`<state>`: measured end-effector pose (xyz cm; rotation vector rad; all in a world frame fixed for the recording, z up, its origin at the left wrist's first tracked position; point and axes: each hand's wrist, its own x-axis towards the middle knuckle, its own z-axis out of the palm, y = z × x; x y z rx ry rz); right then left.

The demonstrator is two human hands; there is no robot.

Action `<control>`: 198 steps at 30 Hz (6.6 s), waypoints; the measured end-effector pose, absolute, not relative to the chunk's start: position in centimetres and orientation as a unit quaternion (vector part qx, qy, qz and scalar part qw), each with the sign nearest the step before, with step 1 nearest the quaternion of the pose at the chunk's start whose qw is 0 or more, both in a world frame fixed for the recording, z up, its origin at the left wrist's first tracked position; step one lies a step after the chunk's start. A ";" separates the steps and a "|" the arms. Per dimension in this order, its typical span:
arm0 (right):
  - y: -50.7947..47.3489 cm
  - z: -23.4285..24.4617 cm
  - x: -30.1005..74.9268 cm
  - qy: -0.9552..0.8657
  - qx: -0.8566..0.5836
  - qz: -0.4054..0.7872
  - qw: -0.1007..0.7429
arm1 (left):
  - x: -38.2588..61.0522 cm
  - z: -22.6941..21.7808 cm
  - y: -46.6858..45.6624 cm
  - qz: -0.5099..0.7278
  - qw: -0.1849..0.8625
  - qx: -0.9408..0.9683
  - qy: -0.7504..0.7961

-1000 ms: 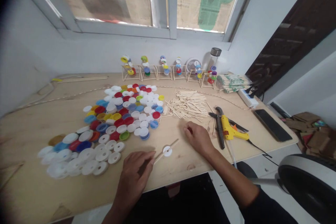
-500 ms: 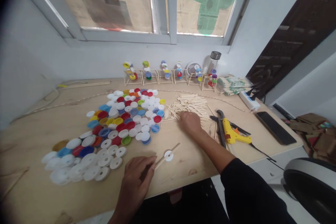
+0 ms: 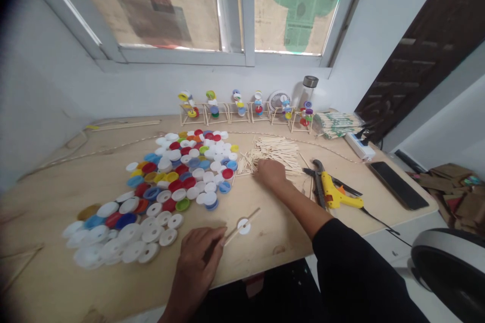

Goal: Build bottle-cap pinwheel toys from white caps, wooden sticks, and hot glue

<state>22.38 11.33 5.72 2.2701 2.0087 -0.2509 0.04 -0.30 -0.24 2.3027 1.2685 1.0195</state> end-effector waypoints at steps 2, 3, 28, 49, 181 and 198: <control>11.4 5.6 22.4 0.656 0.748 -0.088 0.050 | 0.0 -0.2 -0.3 0.355 0.159 0.807 0.445; 11.4 5.6 22.4 0.655 0.749 -0.090 0.050 | 0.0 -0.2 -0.3 0.357 0.157 0.807 0.444; 9.5 8.2 28.9 0.654 0.750 -0.012 0.098 | 0.2 -0.4 0.0 0.380 0.117 0.810 0.430; 9.9 6.2 22.6 0.691 0.704 -0.111 0.121 | 0.2 -0.2 -0.1 0.377 0.133 0.804 0.441; -7.1 2.9 39.1 0.645 0.738 0.173 -0.101 | 2.5 1.7 -0.1 0.437 0.652 0.378 0.492; -5.2 1.9 41.1 0.668 0.723 0.170 -0.036 | 2.8 2.5 -0.3 0.438 0.641 0.380 0.503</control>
